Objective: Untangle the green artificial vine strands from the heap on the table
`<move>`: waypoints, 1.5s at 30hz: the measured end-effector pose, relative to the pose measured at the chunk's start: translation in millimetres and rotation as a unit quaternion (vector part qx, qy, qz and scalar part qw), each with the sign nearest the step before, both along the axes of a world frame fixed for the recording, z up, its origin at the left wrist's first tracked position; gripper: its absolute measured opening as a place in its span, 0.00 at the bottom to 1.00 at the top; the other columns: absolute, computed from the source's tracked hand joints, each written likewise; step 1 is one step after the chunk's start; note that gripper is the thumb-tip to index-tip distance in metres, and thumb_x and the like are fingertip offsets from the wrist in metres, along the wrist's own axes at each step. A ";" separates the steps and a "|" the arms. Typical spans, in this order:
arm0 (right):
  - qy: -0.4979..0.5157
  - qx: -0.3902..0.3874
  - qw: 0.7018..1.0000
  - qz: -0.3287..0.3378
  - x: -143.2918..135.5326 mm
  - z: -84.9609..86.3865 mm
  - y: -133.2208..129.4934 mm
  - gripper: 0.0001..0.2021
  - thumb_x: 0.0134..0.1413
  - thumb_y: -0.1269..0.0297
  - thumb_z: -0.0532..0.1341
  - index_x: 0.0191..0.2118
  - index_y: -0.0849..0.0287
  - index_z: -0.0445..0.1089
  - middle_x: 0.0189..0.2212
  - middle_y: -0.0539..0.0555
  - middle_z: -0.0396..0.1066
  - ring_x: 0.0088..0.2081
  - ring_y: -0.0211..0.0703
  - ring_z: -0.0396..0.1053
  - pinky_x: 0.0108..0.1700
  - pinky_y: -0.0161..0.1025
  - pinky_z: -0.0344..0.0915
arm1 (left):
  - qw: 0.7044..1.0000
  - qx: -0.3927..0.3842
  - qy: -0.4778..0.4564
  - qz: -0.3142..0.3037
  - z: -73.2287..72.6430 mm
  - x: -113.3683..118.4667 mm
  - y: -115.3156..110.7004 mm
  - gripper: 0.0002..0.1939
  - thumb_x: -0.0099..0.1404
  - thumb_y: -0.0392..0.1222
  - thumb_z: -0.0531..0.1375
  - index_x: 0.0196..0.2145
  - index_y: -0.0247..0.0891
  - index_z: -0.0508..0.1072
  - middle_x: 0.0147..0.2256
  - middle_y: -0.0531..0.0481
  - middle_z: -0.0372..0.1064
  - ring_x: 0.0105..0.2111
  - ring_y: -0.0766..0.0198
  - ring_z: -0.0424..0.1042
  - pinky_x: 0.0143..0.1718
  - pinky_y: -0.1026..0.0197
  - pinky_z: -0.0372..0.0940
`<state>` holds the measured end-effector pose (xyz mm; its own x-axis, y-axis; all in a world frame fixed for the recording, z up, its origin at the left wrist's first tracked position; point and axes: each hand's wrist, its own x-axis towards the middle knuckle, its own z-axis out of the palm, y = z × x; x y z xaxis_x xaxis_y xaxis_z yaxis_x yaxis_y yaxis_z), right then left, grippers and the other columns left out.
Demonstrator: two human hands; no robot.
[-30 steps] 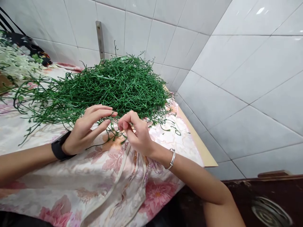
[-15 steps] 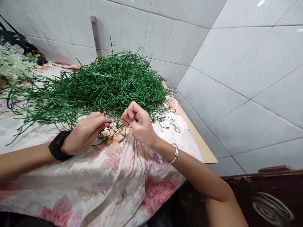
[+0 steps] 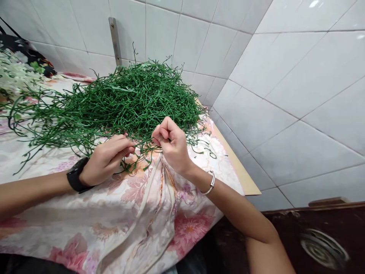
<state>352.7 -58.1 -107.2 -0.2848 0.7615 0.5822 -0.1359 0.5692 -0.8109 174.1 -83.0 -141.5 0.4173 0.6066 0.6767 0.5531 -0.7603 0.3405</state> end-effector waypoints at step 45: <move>-0.051 0.041 0.997 -0.030 -1.6 -12.4 2.3 0.10 0.55 0.76 0.51 0.26 0.58 0.51 0.24 0.47 0.58 0.27 0.32 0.60 0.30 0.34 0.56 | 0.993 -0.042 -0.113 0.019 6.8 -0.1 5.2 0.15 0.59 0.44 0.59 0.42 0.37 0.66 0.39 0.47 0.68 0.40 0.63 0.66 0.42 0.60 0.62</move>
<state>351.0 -55.7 -119.5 -0.3014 0.7304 0.6129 -0.0191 0.6380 -0.7698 173.9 -77.8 -134.7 0.2364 0.6767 0.6973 0.4822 -0.7047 0.5204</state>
